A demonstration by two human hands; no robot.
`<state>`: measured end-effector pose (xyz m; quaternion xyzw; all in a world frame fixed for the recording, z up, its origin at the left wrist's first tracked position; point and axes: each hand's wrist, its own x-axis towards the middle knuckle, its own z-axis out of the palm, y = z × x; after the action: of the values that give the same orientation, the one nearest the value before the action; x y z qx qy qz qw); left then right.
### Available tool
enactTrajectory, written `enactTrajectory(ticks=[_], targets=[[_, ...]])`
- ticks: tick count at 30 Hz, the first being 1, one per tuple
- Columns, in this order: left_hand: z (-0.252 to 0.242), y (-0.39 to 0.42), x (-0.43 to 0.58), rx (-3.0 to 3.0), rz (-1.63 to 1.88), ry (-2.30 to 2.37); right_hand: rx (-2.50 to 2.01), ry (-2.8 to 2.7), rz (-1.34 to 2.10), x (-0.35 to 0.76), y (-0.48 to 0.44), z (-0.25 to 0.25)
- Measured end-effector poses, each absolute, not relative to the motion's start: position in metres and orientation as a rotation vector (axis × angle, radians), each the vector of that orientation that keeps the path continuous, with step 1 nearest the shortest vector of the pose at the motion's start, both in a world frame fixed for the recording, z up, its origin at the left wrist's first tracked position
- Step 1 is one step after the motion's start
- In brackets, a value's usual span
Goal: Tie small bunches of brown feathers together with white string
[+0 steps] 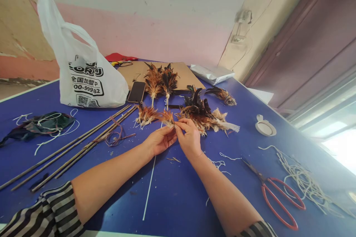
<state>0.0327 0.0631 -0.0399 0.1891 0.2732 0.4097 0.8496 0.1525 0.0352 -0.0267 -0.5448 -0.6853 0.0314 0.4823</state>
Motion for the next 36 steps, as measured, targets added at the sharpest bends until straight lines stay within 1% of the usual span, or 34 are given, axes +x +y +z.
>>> enactTrajectory(ticks=[6, 9, 11, 13, 15, 18, 21, 24, 26, 31, 34, 36], targets=[[-0.043, 0.064, 0.034, 0.365, 0.926, 0.622, -1.467, -1.987, -0.338, 0.149, 0.027, -0.022], [-0.043, 0.065, 0.033, 0.376, 0.955, 0.625, -1.476, -2.083, -0.421, 0.147, 0.024, -0.017], [-0.043, 0.066, 0.032, 0.415, 0.955, 0.623, -1.443, -2.096, -0.398, 0.148, 0.024, -0.013], [-0.042, 0.068, 0.030, 0.478, 0.948, 0.622, -1.387, -2.071, -0.306, 0.152, 0.025, -0.012], [-0.041, 0.069, 0.029, 0.526, 0.948, 0.620, -1.321, -2.018, -0.134, 0.157, 0.029, -0.012], [-0.040, 0.071, 0.028, 0.557, 0.930, 0.616, -1.286, -1.813, 0.292, 0.167, 0.038, -0.015], [-0.039, 0.069, 0.029, 0.600, 0.897, 0.626, -1.340, -1.571, 0.704, 0.175, 0.044, -0.018], [-0.037, 0.067, 0.029, 0.668, 0.901, 0.614, -1.377, -1.504, 0.837, 0.177, 0.045, -0.017], [-0.036, 0.067, 0.029, 0.698, 0.914, 0.601, -1.366, -1.524, 0.760, 0.176, 0.044, -0.015], [-0.036, 0.066, 0.029, 0.696, 0.923, 0.598, -1.243, -1.723, 0.329, 0.170, 0.037, -0.009], [-0.036, 0.064, 0.030, 0.713, 0.923, 0.590, -1.193, -1.852, 0.229, 0.168, 0.034, -0.006], [-0.037, 0.063, 0.031, 0.733, 0.914, 0.582, -1.175, -1.840, 0.229, 0.168, 0.033, -0.004]])
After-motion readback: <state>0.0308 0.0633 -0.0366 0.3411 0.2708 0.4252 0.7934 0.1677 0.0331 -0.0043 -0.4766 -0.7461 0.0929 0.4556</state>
